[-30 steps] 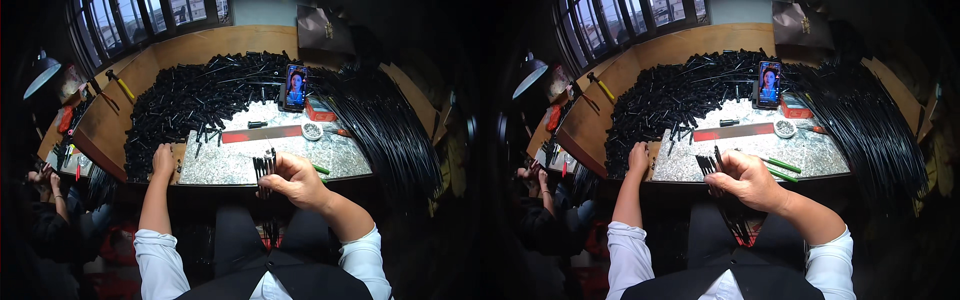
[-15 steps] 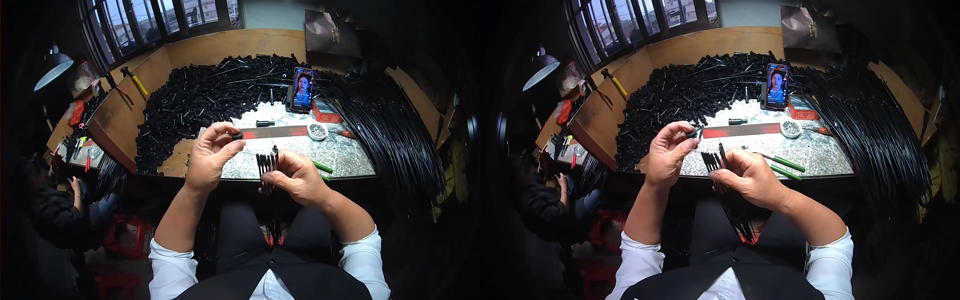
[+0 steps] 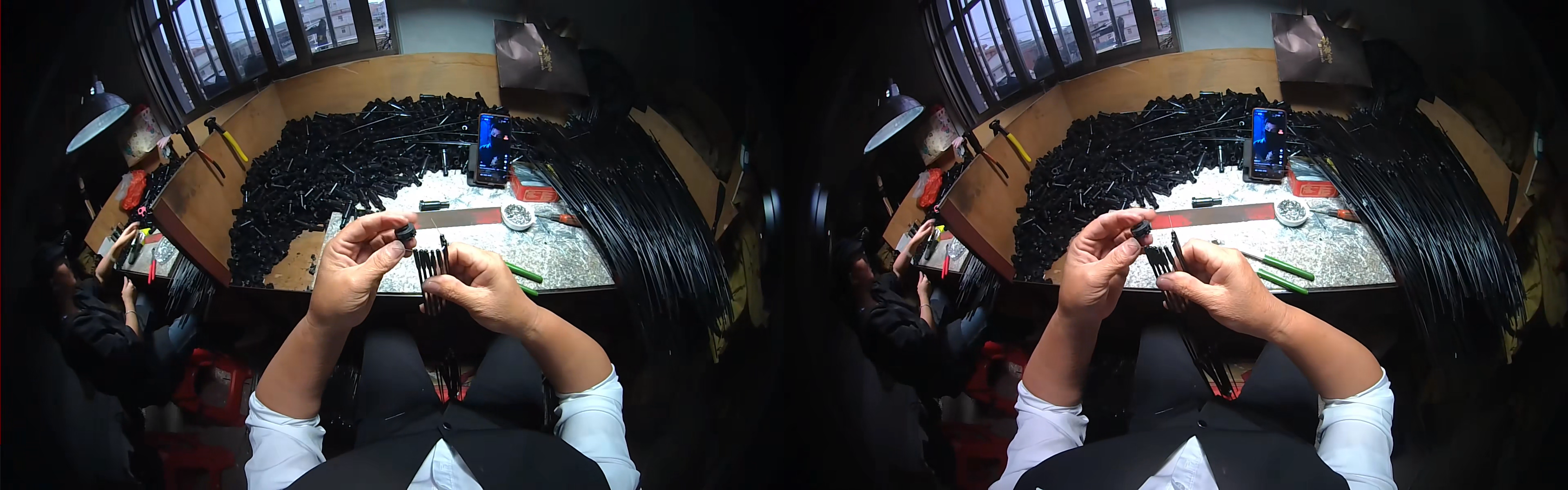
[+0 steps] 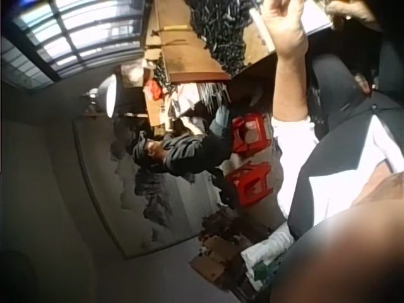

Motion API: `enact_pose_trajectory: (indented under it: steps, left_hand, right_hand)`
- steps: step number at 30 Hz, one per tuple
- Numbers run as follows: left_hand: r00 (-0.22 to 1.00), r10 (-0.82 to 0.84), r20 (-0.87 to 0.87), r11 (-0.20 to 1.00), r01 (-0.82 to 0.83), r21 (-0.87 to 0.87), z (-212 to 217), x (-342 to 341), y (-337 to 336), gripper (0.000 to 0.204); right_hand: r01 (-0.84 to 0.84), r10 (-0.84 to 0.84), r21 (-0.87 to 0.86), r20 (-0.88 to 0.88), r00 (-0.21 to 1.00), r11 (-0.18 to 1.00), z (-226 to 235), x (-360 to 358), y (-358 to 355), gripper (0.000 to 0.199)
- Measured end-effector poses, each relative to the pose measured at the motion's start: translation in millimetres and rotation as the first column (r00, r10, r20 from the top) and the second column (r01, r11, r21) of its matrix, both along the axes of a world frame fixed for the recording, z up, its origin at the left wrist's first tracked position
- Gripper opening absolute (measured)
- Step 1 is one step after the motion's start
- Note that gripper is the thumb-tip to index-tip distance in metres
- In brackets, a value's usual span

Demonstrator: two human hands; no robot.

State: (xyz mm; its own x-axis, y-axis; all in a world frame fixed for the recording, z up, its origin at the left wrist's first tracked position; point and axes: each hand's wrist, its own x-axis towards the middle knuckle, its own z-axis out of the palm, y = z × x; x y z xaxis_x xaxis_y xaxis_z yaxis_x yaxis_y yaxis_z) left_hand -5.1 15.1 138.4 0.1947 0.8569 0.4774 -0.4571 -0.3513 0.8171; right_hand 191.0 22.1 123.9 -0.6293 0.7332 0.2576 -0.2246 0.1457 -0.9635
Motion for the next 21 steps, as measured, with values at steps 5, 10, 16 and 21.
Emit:
enact_pose_trajectory:
  steps: [5, 10, 16, 21]
  left_hand:
    - [1.0, -0.001, 0.009, 1.0, 0.001, -0.006, -1.8, 3.1, 2.3, 0.028]
    - [0.999, -0.035, -0.024, 0.999, 0.036, 0.041, -3.2, 5.5, 2.8, 0.026]
    - [0.994, -0.083, -0.075, 0.992, 0.09, 0.092, 0.8, 8.6, -0.6, 0.028]
    - [0.991, -0.115, -0.061, 0.989, 0.12, 0.088, 5.7, 9.3, -6.6, 0.031]
  right_hand:
    - [0.008, -0.008, -0.005, -0.001, 1.0, 1.0, 0.0, 2.5, 0.5, 0.011]
    - [0.012, -0.012, 0.016, 0.002, 1.0, 1.0, 1.8, 5.4, 2.2, 0.011]
    - [-0.013, 0.013, 0.008, -0.04, 0.999, 1.0, -1.2, 6.3, 2.5, 0.012]
    - [-0.017, 0.019, 0.044, -0.043, 0.999, 0.999, -4.9, 6.6, 2.6, 0.015]
